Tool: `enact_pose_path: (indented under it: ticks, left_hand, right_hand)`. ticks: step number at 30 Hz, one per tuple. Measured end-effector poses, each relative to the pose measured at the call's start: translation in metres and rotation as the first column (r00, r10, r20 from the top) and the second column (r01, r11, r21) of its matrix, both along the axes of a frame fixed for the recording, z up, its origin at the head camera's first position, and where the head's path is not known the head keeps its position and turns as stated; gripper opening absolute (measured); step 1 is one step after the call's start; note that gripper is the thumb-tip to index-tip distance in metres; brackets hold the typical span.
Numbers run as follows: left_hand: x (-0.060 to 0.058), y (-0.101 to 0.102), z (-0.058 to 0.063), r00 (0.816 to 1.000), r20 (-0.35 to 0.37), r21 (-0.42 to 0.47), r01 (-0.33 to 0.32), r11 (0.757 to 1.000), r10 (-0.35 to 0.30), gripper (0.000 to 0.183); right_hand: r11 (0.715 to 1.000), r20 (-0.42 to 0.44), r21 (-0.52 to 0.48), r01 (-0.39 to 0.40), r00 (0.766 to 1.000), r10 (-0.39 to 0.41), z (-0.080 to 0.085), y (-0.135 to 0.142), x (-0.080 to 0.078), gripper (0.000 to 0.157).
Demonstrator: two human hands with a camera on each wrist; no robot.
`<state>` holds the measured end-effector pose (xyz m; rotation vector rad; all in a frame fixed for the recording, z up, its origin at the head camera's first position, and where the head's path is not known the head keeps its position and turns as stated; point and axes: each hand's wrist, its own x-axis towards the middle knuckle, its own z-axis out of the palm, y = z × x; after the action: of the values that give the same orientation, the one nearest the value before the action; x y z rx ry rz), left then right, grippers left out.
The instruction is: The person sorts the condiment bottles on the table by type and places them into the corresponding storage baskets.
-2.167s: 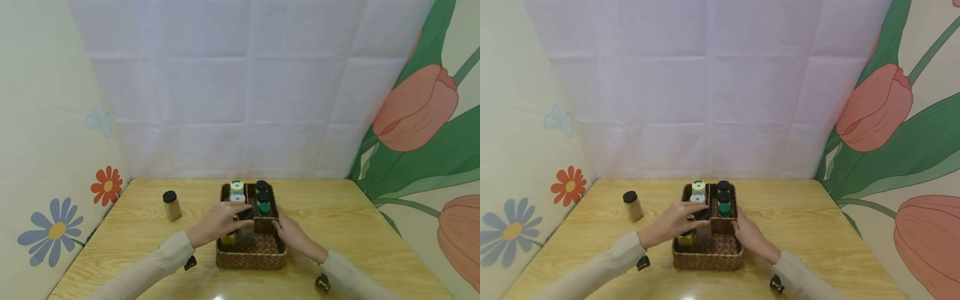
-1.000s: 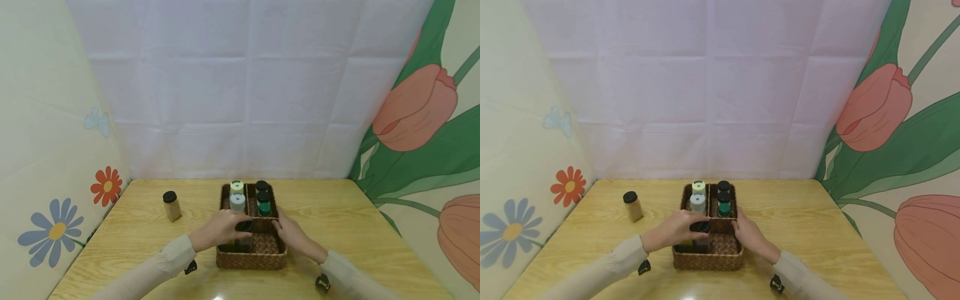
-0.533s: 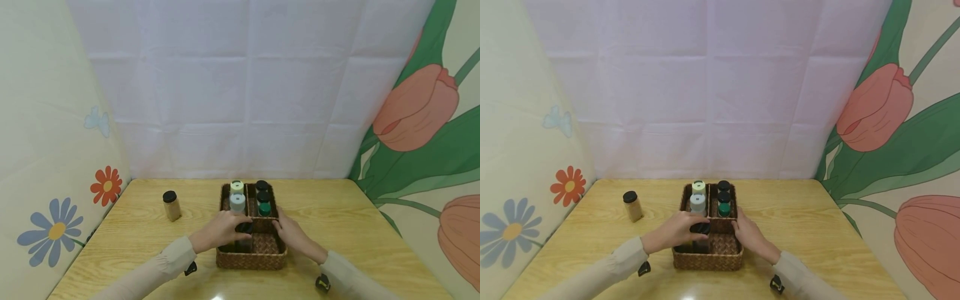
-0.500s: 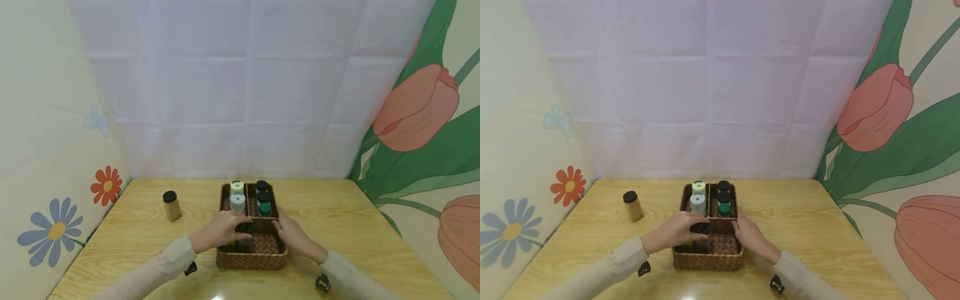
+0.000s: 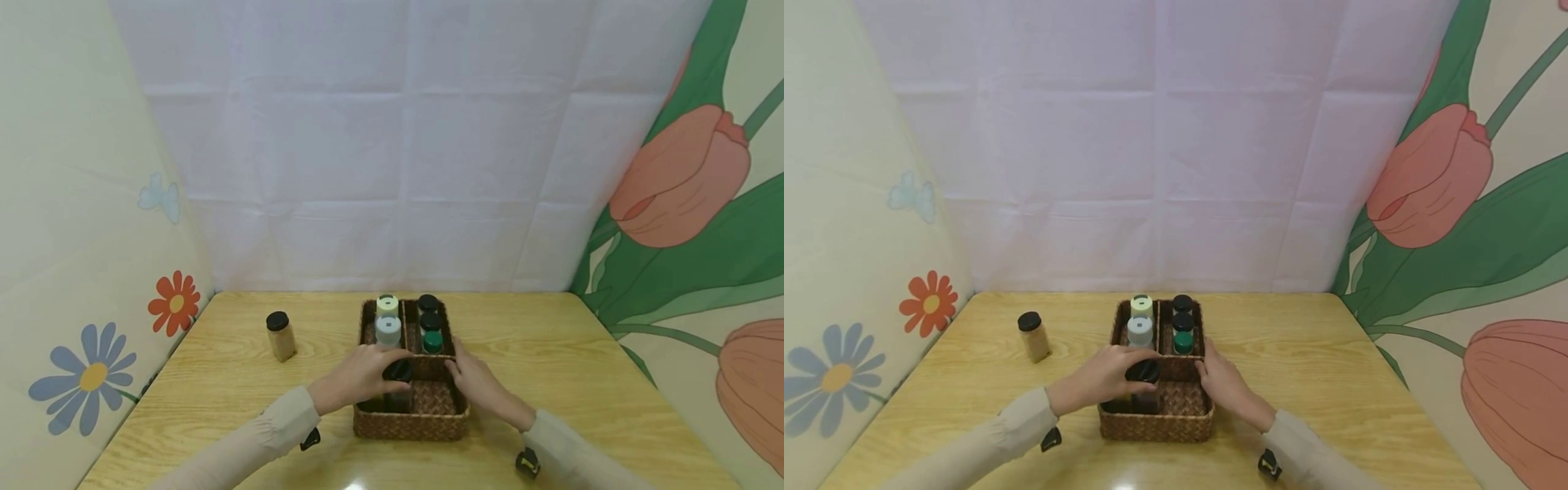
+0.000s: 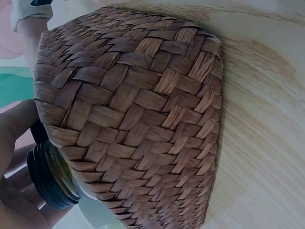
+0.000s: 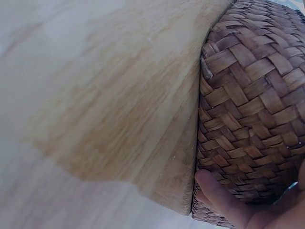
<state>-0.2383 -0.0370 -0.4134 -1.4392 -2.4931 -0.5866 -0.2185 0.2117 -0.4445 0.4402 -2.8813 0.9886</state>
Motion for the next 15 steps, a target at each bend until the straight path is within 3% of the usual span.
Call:
enact_pose_path:
  ticks: [8,15]
  left_hand:
    - [-0.0005,-0.0013,-0.0016,1.0,0.006,-0.036,-0.023,0.999,0.023,0.05]
    - [0.0001,-0.0017,-0.0008,0.998,0.054,0.012,-0.021,1.0,0.02,0.044]
  right_hand:
    - [1.0,-0.001,0.008,0.005,1.0,-0.005,0.0004,-0.0001,0.0005,0.057]
    - [1.0,0.014,0.013,0.014,1.0,-0.014,0.0006,-0.0008,0.0012,0.059]
